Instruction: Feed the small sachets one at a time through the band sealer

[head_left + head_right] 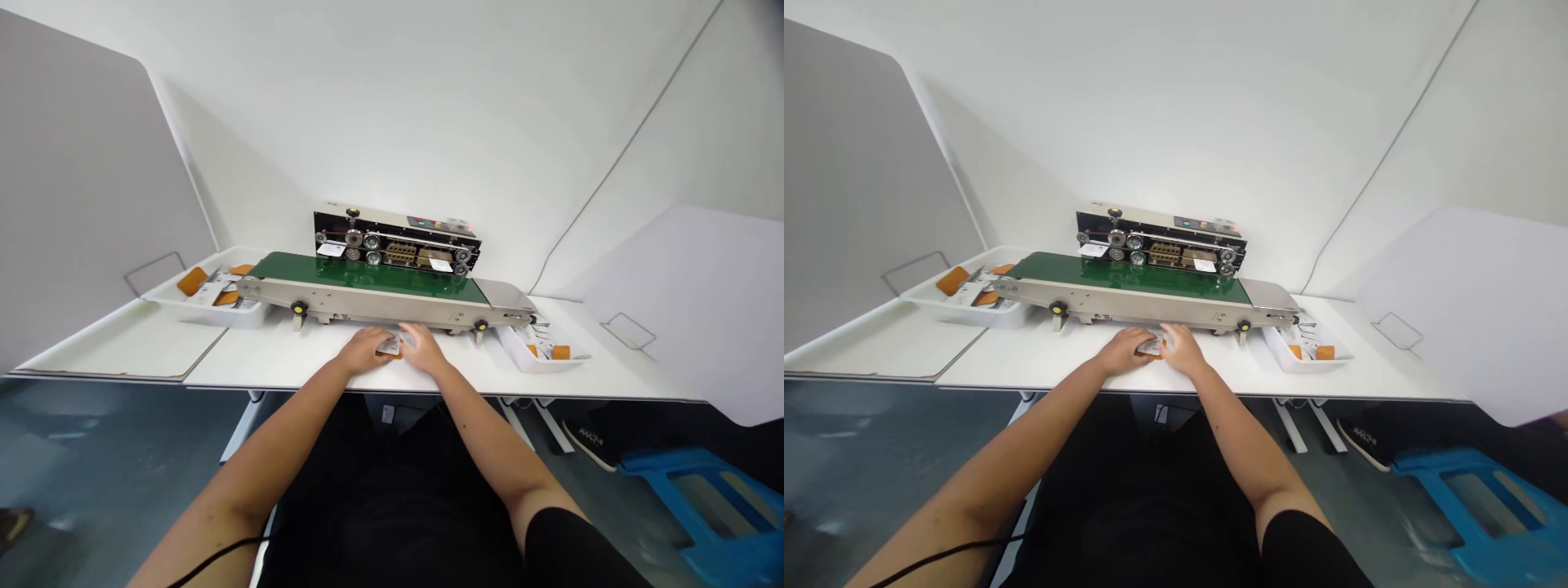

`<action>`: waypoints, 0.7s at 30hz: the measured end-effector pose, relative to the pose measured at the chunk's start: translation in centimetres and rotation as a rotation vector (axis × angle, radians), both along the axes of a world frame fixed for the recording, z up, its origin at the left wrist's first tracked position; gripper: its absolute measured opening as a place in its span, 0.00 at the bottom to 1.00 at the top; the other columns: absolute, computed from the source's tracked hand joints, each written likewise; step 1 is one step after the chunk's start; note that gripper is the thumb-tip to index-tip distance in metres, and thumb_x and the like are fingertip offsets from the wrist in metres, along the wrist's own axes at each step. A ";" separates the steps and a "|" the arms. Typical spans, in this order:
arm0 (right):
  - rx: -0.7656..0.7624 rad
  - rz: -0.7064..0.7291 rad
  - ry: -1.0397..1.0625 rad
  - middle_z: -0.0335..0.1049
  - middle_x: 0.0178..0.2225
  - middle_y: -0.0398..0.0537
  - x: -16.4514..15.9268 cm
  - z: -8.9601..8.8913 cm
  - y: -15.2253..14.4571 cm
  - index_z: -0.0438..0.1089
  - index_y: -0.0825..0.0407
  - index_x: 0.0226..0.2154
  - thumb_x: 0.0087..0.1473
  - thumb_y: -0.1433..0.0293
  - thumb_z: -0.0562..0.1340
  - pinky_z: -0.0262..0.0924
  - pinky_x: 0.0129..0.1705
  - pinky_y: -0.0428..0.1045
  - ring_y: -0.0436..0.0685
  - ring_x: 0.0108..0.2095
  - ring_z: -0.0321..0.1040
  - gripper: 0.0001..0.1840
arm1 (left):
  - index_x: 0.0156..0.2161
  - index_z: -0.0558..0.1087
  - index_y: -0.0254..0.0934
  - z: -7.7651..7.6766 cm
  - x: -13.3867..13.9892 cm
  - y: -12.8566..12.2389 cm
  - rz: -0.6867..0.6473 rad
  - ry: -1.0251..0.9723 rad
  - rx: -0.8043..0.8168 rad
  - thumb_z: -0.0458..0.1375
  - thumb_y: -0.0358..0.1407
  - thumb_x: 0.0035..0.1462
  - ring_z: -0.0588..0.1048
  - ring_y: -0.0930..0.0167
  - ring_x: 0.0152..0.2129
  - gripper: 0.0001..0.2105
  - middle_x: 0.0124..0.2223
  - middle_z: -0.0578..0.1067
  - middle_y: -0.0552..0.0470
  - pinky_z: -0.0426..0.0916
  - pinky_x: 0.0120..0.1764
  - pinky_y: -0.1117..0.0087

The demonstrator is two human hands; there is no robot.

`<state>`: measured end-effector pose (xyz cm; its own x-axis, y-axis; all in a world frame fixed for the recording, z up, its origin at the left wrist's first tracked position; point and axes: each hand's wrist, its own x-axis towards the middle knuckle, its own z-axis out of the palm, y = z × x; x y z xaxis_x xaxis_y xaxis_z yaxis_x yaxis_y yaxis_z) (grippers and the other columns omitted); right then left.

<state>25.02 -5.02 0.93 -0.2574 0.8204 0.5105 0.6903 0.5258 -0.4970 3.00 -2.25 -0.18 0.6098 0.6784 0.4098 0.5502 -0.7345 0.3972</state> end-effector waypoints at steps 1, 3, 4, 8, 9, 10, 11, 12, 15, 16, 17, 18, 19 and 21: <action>-0.050 0.019 -0.032 0.70 0.56 0.55 -0.7 -1.1 -0.2 0.67 0.49 0.59 0.52 0.64 0.66 0.57 0.61 0.61 0.66 0.57 0.64 0.31 | 0.57 0.72 0.43 0.0 0.0 -0.1 -0.003 -0.003 0.000 0.65 0.42 0.52 0.69 0.56 0.58 0.27 0.59 0.73 0.44 0.60 0.62 0.57; -0.132 0.033 -0.054 0.64 0.61 0.57 -1.2 -2.5 -0.2 0.62 0.49 0.64 0.52 0.61 0.67 0.51 0.64 0.63 0.68 0.62 0.58 0.38 | 0.60 0.70 0.43 -0.1 0.0 -0.1 0.031 0.014 -0.022 0.66 0.42 0.51 0.66 0.55 0.60 0.31 0.62 0.70 0.44 0.59 0.63 0.56; -0.165 0.044 -0.049 0.63 0.63 0.57 -1.2 -2.8 -0.1 0.60 0.48 0.65 0.53 0.61 0.67 0.50 0.65 0.64 0.68 0.63 0.57 0.38 | 0.62 0.69 0.43 -0.1 0.0 0.0 0.046 0.027 -0.040 0.66 0.43 0.50 0.67 0.54 0.60 0.32 0.62 0.70 0.44 0.60 0.62 0.56; -0.212 0.131 0.042 0.62 0.63 0.56 -0.1 -2.4 -0.2 0.57 0.45 0.67 0.51 0.62 0.69 0.51 0.65 0.62 0.66 0.63 0.57 0.43 | 0.63 0.66 0.42 0.0 0.0 0.2 0.032 0.007 -0.084 0.68 0.48 0.49 0.71 0.54 0.56 0.36 0.59 0.73 0.43 0.64 0.59 0.56; -0.210 0.155 0.076 0.61 0.63 0.55 0.1 -2.3 -0.3 0.56 0.44 0.67 0.51 0.63 0.70 0.51 0.65 0.62 0.66 0.63 0.57 0.44 | 0.63 0.66 0.41 0.1 -0.1 0.2 0.017 -0.016 -0.082 0.68 0.49 0.49 0.70 0.53 0.56 0.38 0.59 0.72 0.42 0.64 0.58 0.56; -0.202 0.181 0.108 0.60 0.63 0.55 0.2 -2.2 -0.3 0.55 0.43 0.68 0.50 0.64 0.70 0.51 0.65 0.61 0.65 0.64 0.57 0.46 | 0.64 0.65 0.40 0.2 -0.2 0.2 -0.006 -0.040 -0.077 0.69 0.49 0.48 0.70 0.54 0.56 0.39 0.60 0.71 0.41 0.64 0.59 0.56; -0.192 0.208 0.139 0.59 0.63 0.54 0.2 -2.2 -0.4 0.54 0.42 0.68 0.49 0.65 0.71 0.52 0.65 0.60 0.64 0.64 0.56 0.47 | 0.64 0.64 0.39 0.3 -0.2 0.1 -0.034 -0.065 -0.072 0.69 0.49 0.48 0.69 0.54 0.57 0.40 0.60 0.70 0.40 0.64 0.59 0.56; -0.187 0.232 0.170 0.57 0.64 0.54 0.2 -2.3 -0.4 0.52 0.42 0.69 0.49 0.66 0.71 0.53 0.65 0.59 0.64 0.63 0.57 0.49 | 0.65 0.63 0.39 0.4 -0.3 0.1 -0.061 -0.091 -0.065 0.70 0.48 0.48 0.68 0.55 0.57 0.41 0.60 0.69 0.40 0.63 0.60 0.57; -0.208 0.253 0.239 0.52 0.66 0.55 0.1 -2.8 -0.2 0.46 0.41 0.71 0.49 0.69 0.70 0.60 0.60 0.58 0.61 0.54 0.66 0.52 | 0.66 0.61 0.39 0.5 -0.5 0.0 -0.085 -0.164 -0.051 0.70 0.46 0.49 0.65 0.57 0.60 0.41 0.61 0.65 0.39 0.61 0.63 0.57; -0.220 0.242 0.250 0.52 0.66 0.56 0.0 -3.0 -0.1 0.45 0.41 0.71 0.49 0.69 0.69 0.62 0.58 0.58 0.59 0.50 0.69 0.53 | 0.66 0.61 0.39 0.5 -0.6 0.0 -0.077 -0.186 -0.044 0.70 0.45 0.49 0.64 0.57 0.60 0.41 0.61 0.64 0.39 0.60 0.63 0.57; -0.227 0.225 0.254 0.52 0.66 0.56 0.0 -3.1 0.0 0.44 0.41 0.71 0.49 0.69 0.69 0.63 0.57 0.58 0.59 0.48 0.70 0.53 | 0.66 0.61 0.39 0.6 -0.6 0.0 -0.067 -0.204 -0.034 0.70 0.45 0.49 0.64 0.56 0.60 0.41 0.62 0.64 0.39 0.60 0.64 0.56; -0.227 0.207 0.248 0.54 0.65 0.56 -0.1 -3.1 0.0 0.45 0.41 0.71 0.49 0.69 0.69 0.63 0.56 0.59 0.59 0.47 0.70 0.53 | 0.66 0.61 0.39 0.6 -0.7 0.0 -0.061 -0.221 -0.023 0.71 0.45 0.48 0.64 0.56 0.60 0.41 0.61 0.63 0.38 0.59 0.64 0.55; -0.221 0.192 0.235 0.55 0.65 0.56 -0.1 -3.0 0.0 0.46 0.42 0.71 0.49 0.68 0.69 0.62 0.57 0.60 0.61 0.49 0.69 0.53 | 0.65 0.61 0.38 0.7 -0.7 -0.1 -0.058 -0.238 -0.011 0.71 0.46 0.48 0.63 0.55 0.60 0.42 0.61 0.63 0.38 0.59 0.64 0.55; -0.203 0.172 0.211 0.59 0.63 0.56 -0.2 -2.8 -0.2 0.50 0.44 0.70 0.47 0.66 0.71 0.57 0.60 0.63 0.66 0.56 0.64 0.51 | 0.66 0.61 0.38 0.9 -0.7 -0.2 -0.066 -0.263 0.010 0.72 0.47 0.47 0.63 0.55 0.61 0.44 0.61 0.64 0.37 0.59 0.64 0.54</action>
